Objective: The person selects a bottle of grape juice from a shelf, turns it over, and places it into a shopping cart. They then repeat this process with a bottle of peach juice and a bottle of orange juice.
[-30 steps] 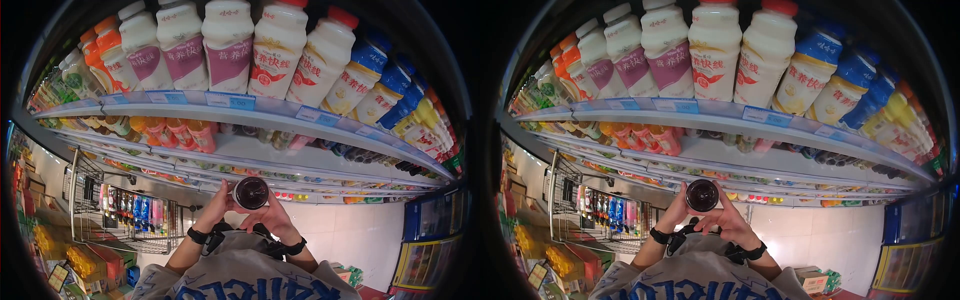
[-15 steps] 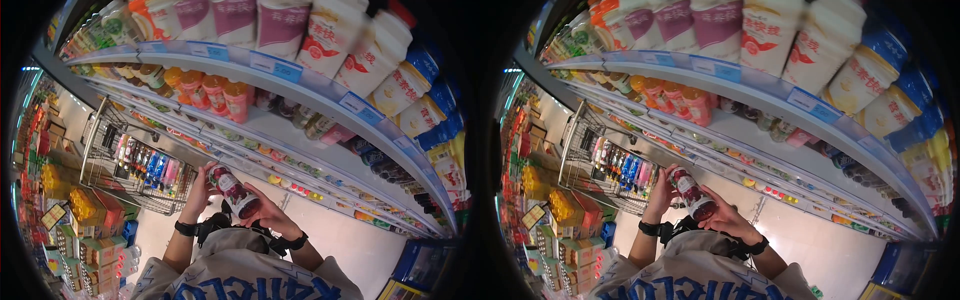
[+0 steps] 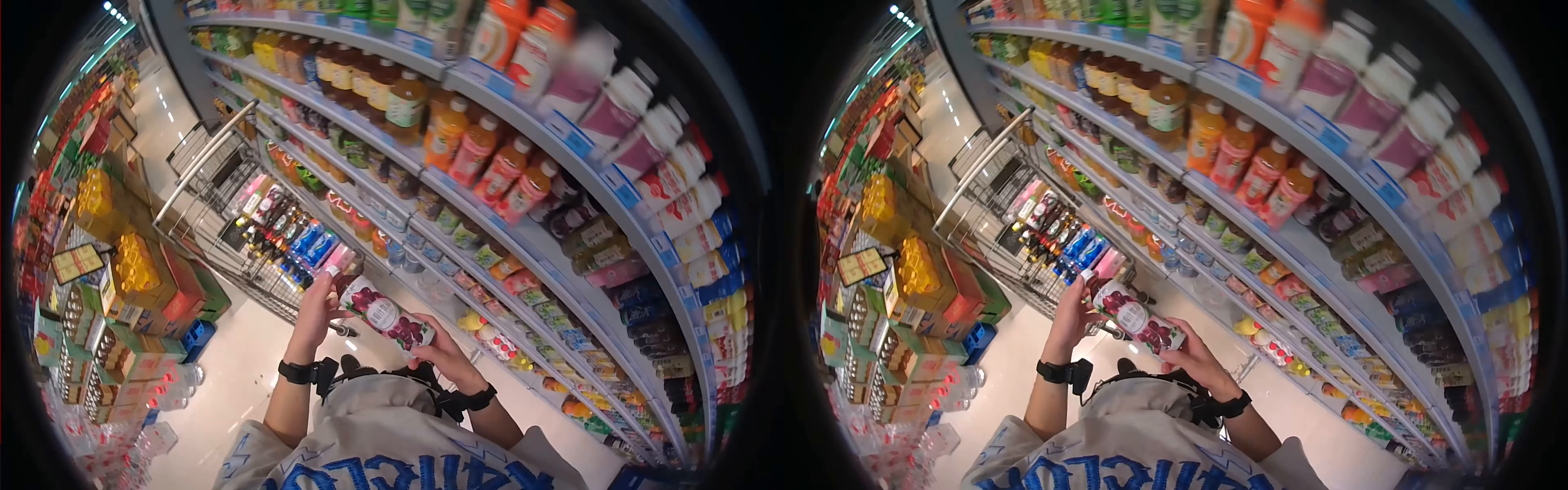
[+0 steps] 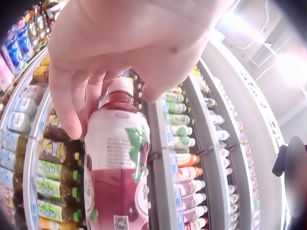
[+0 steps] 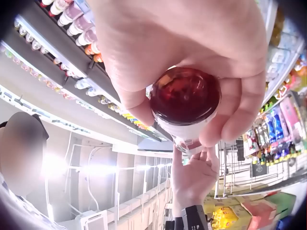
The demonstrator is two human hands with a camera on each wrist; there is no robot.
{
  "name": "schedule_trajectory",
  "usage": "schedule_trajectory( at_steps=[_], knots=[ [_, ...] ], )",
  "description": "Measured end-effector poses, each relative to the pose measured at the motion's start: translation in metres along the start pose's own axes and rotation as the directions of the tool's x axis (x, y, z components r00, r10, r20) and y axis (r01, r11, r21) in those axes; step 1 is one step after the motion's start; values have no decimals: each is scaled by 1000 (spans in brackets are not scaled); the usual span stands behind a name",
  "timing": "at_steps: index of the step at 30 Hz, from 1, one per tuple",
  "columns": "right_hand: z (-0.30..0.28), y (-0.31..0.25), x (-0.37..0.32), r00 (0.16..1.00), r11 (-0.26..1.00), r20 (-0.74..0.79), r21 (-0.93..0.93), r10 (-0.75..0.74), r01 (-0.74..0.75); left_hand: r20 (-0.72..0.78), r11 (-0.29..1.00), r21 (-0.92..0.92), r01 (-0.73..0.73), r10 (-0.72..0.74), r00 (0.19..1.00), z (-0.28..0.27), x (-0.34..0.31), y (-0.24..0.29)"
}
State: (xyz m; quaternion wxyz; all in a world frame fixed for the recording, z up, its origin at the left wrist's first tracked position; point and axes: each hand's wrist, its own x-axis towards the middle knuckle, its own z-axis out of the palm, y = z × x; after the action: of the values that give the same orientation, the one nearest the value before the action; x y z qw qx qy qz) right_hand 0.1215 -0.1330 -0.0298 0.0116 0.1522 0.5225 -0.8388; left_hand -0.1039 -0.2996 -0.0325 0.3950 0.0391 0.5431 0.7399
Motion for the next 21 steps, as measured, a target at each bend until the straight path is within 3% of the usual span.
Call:
schedule_trajectory(
  at_steps=[1,3,7,9,15,18,19,21],
  knots=[
    [15,10,10,1000,1000,18,-21,22,-21,-5,998,61,-7,8,1000,-23,-6,6],
    [42,27,31,997,985,-44,160,65,-57,-1,999,-36,-19,19,1000,-71,-13,12],
    [85,41,67,988,981,-41,138,147,-140,-28,1000,0,14,-14,1000,-135,-40,25],
    [96,41,87,994,994,8,-24,108,-108,-76,999,43,14,-11,997,-160,-47,25],
    [123,34,153,985,982,13,-90,169,-168,-144,954,-292,-65,23,989,-211,-52,10],
    [121,40,200,986,975,-11,145,169,-165,-184,878,-457,-143,64,981,-230,-38,-4],
    [120,44,216,983,973,5,140,184,-183,-205,873,-462,-154,64,977,-235,-30,-9],
    [123,49,250,962,923,-82,315,259,-221,-256,780,-586,-218,77,964,-236,-13,-10]
  ],
)
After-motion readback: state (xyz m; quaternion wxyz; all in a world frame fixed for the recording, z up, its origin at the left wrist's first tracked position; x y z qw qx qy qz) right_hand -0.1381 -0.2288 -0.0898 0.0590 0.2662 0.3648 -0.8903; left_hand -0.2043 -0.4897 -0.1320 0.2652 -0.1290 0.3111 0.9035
